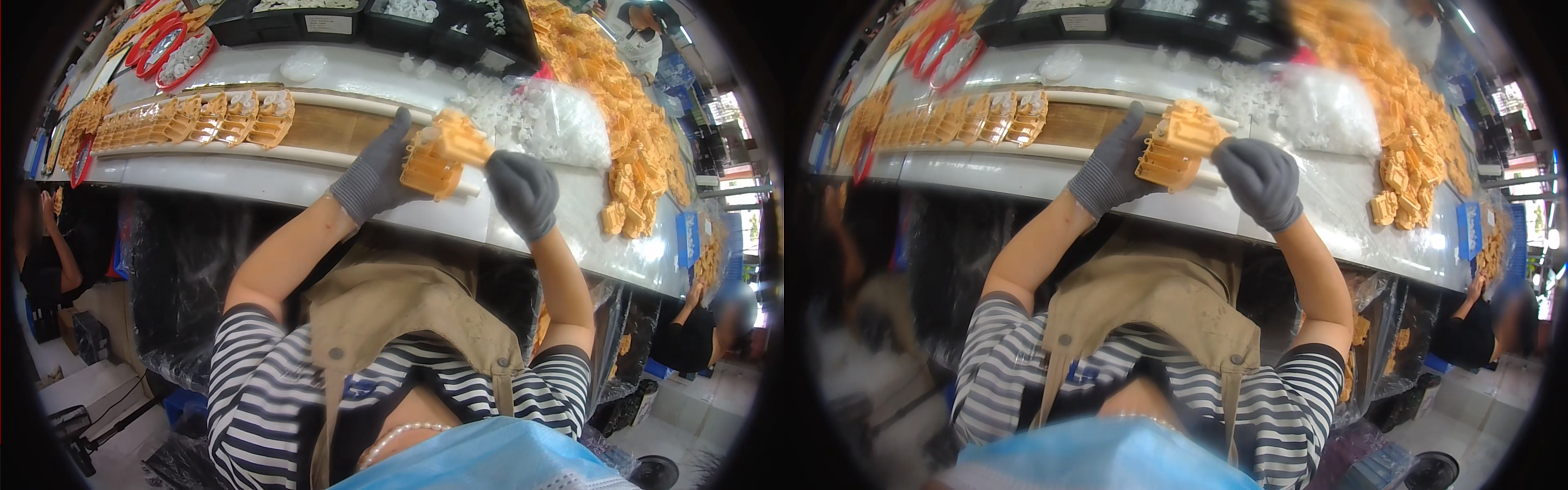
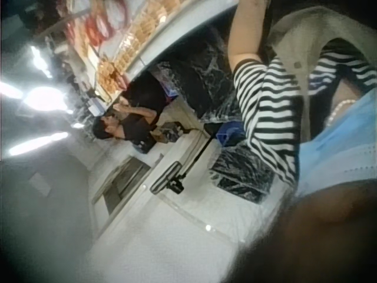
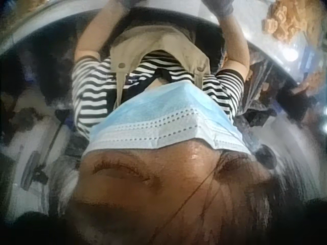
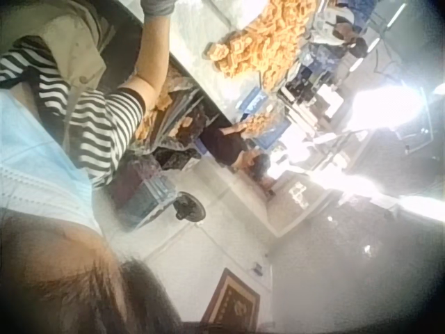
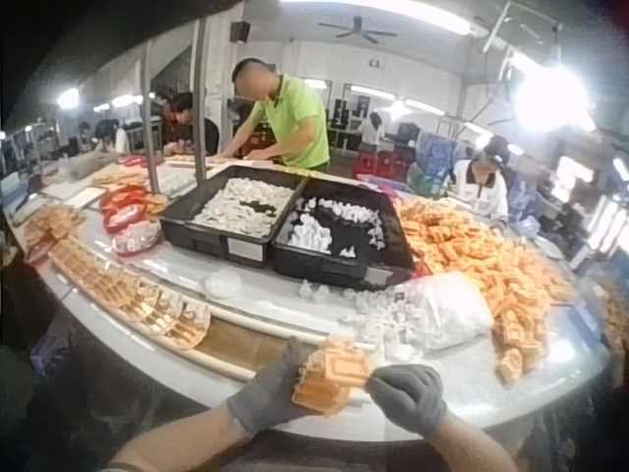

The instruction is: The recorder is assembling and inspecting fish-shaped toy shells on a production line.

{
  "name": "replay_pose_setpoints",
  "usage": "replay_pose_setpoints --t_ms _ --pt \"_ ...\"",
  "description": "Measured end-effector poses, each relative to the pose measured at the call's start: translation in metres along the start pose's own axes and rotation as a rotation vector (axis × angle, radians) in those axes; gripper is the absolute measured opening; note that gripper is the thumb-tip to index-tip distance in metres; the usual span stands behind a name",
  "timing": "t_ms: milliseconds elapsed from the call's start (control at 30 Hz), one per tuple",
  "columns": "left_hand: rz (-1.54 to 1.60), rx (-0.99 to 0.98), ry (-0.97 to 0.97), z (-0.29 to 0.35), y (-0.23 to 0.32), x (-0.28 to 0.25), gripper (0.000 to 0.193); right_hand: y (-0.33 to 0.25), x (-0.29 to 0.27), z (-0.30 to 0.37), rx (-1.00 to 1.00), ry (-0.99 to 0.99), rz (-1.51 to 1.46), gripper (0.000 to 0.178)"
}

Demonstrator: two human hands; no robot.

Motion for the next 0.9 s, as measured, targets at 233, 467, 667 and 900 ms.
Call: replay_pose_setpoints --t_ms 233,467,667,900 --pt "-0.015 0.057 0.013 0.0 0.0 0.006 0.074 -0.023 0.017 0.0 -0.107 -0.207 -0.002 0.021" --pt "-0.126 0.071 0.202 0.007 0.0 0.001 0.054 -0.028 0.026 0.015 -0.015 -0.314 -0.119 0.023" --pt "-0.443 0.222 0.124 0.002 0.004 -0.004 0.05 -0.006 -0.001 0.019 0.348 0.045 -0.254 0.018" --pt "-0.988 0.43 0.196 0.006 -0.018 0.02 0.05 0.023 0.035 0.035 1.013 0.272 -0.601 0.025"
Point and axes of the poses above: each hand's wrist, its own z-axis away from the middle knuckle, its own x-axis out of the palm, y = z × x, the point moved 6 cm from there along -z, towards the middle knuckle, and after that the axes turned 7 degrees about -z, right-handed, at the moved point
